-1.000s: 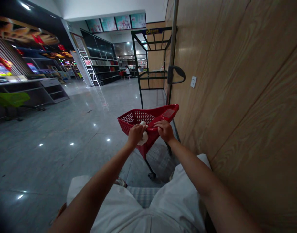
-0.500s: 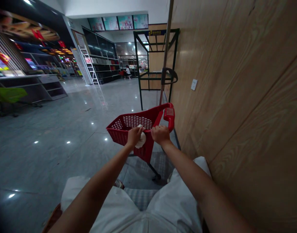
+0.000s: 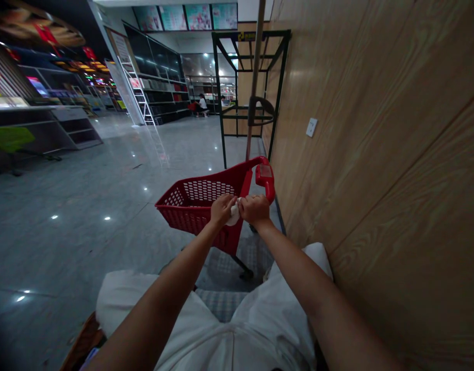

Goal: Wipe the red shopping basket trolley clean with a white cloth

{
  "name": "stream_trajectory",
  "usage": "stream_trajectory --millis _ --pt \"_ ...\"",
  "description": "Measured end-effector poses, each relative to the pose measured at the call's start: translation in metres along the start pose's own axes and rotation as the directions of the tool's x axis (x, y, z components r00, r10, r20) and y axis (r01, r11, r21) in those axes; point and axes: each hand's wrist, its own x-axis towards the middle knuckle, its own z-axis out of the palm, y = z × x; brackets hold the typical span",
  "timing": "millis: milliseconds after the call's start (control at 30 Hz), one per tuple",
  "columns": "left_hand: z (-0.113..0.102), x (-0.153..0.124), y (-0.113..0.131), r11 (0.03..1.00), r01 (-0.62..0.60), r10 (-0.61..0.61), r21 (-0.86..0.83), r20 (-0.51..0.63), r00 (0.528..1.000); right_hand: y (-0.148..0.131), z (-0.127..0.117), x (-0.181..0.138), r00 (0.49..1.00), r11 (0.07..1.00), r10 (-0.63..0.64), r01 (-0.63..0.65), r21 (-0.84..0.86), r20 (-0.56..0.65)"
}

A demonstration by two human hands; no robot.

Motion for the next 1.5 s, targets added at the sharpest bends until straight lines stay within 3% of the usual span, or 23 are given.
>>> stream_trajectory --millis 133,233,367,467,567,700,800,867,967,1067,1133,1200,1400,1500 --pt "-0.003 -0.008 -0.007 0.993 -0.095 0.090 0.066 0.070 0.993 0.006 -0.003 -0.003 0.998 0.998 -0.057 0.057 0.005 -0.011" --pt "-0.008 -0.010 -0.025 0.979 -0.113 0.089 0.169 0.139 0.986 0.010 -0.005 -0.003 0.995 0.995 -0.095 0.095 0.007 -0.006" --pt "-0.019 -0.022 -0.058 0.939 -0.069 0.037 0.336 0.100 0.994 0.008 -0.002 -0.002 0.993 0.994 -0.112 0.112 0.004 -0.021" --pt "-0.026 -0.033 -0.070 0.923 -0.040 0.024 0.382 0.046 0.999 0.002 0.003 0.000 0.994 0.995 -0.096 0.097 0.020 -0.045" --pt "-0.027 -0.034 -0.057 0.928 -0.021 0.019 0.373 0.008 1.000 -0.005 0.008 0.003 0.996 0.997 -0.059 0.062 0.036 -0.067" --pt "-0.021 -0.017 -0.017 0.946 -0.160 0.146 0.282 0.071 0.987 -0.008 0.009 0.006 0.996 0.998 -0.048 0.050 0.034 -0.071" --pt "-0.017 -0.007 -0.005 0.932 -0.232 0.204 0.279 0.126 0.971 -0.002 0.006 0.007 0.994 0.995 -0.090 0.092 0.028 -0.057" --pt "-0.019 -0.009 -0.015 0.916 -0.274 0.234 0.293 0.166 0.958 0.006 0.004 0.005 0.986 0.986 -0.161 0.162 0.036 -0.031" --pt "-0.032 -0.026 -0.051 0.899 -0.259 0.199 0.352 0.198 0.960 0.022 0.003 0.001 0.976 0.975 -0.220 0.220 0.033 -0.006" --pt "-0.048 -0.046 -0.086 0.884 -0.164 0.090 0.437 0.186 0.978 0.034 0.006 -0.003 0.983 0.983 -0.184 0.184 0.012 -0.006" --pt "-0.050 -0.051 -0.092 0.880 -0.112 0.039 0.461 0.166 0.985 0.038 0.010 -0.003 0.991 0.991 -0.134 0.134 0.003 -0.013" --pt "-0.041 -0.045 -0.079 0.893 -0.094 0.029 0.440 0.153 0.988 0.038 0.013 -0.002 0.995 0.996 -0.093 0.093 -0.004 -0.021" --pt "0.010 -0.007 0.005 0.930 -0.095 0.076 0.356 0.066 0.995 0.035 0.016 0.001 0.998 0.998 -0.068 0.068 -0.016 -0.014" --pt "0.014 -0.007 0.009 0.922 -0.139 0.124 0.362 0.063 0.990 0.039 0.015 0.000 0.998 0.997 -0.069 0.069 -0.020 -0.007"
